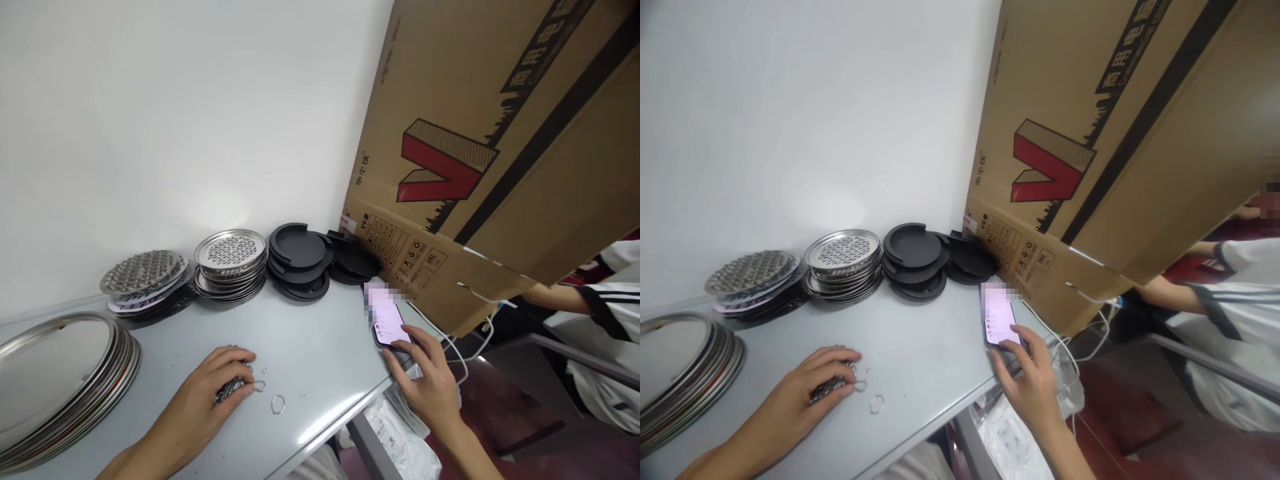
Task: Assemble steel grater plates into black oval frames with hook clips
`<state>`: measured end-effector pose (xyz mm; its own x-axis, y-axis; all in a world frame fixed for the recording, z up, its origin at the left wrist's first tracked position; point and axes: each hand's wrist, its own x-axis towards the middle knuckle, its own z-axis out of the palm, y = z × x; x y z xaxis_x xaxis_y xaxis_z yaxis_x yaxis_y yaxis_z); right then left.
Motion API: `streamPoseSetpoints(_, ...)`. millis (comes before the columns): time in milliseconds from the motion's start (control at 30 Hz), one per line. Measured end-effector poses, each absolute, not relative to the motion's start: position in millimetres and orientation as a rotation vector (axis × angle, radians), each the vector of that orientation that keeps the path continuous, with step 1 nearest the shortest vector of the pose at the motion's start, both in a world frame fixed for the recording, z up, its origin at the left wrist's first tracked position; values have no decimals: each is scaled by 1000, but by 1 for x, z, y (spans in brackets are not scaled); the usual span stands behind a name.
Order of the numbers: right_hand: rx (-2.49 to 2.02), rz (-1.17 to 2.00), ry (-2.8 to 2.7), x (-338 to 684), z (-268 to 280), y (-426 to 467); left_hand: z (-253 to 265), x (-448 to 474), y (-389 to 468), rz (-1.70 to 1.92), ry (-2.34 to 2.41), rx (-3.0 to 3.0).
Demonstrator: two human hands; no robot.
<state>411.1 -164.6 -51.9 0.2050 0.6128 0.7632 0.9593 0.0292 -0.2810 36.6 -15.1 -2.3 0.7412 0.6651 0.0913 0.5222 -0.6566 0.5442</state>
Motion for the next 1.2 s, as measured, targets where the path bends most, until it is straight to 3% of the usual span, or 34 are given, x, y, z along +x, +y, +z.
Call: streamPoseSetpoints(1200,-1636,-563,-1492,408,-53,-165,-1,37,-16,477,864,2558)
